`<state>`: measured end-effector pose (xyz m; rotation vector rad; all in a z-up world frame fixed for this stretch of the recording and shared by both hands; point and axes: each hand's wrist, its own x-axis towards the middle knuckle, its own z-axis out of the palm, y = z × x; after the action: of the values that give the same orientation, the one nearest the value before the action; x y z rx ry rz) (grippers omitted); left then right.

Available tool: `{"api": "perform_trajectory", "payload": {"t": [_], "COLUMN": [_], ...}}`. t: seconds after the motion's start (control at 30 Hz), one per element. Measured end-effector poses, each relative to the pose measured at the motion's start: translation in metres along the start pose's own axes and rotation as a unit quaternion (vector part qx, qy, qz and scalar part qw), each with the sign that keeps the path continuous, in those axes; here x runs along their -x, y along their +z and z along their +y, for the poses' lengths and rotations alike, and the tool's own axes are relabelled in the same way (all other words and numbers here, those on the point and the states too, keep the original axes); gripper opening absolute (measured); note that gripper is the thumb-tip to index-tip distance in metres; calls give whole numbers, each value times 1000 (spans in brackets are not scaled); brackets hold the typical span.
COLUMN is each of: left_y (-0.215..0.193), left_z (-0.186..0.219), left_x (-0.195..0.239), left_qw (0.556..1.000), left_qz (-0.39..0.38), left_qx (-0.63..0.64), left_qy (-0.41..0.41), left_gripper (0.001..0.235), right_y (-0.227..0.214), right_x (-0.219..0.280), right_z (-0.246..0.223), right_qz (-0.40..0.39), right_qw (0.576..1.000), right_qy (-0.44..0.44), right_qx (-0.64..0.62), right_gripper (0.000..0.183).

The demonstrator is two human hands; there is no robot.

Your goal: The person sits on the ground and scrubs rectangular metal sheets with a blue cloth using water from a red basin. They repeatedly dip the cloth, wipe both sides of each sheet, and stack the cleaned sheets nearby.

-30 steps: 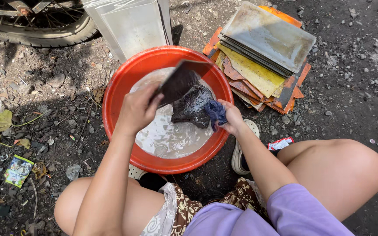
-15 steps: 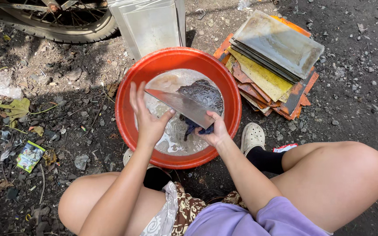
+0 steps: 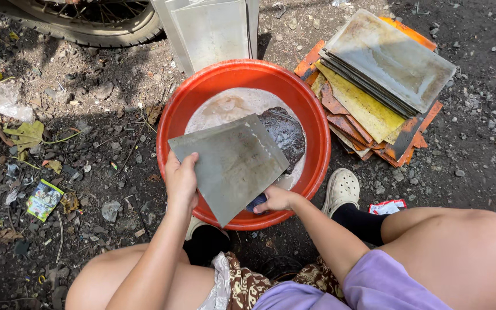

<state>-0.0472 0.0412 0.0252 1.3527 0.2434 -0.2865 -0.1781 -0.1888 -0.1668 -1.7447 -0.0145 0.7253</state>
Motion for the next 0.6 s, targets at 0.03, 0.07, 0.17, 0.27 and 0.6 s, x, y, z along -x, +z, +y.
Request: {"api": "perform_trajectory", "payload": {"t": [0.03,0.07,0.17,0.27,0.6], "left_y": [1,1,3,7,12], "left_z": [4,8,17,24,29], "left_x": [-5,-9,-15,-19,-25], "left_qw": [1000,1000,999,999,995], "left_qz": [-13,-25,-20,7,40], "left_qx": [-3,-5,13,-24,-88], "left_qy": [4,8,-24,-25,-7], "left_gripper": [40,39,39,48,59], "right_y": [-2,-4,1,2,20], "right_x": [-13,-25,-47,-60,-48], "right_z": [-1,-3,-6,-3,47], "right_qz": [26,53,40,-137,-2], "right_qw": [994,976,926,871,872], "right_qy": [-28,-56,91,182,249], "right_qx": [102,202,363,435,422], "right_gripper": [65,62,46,56,42]}}
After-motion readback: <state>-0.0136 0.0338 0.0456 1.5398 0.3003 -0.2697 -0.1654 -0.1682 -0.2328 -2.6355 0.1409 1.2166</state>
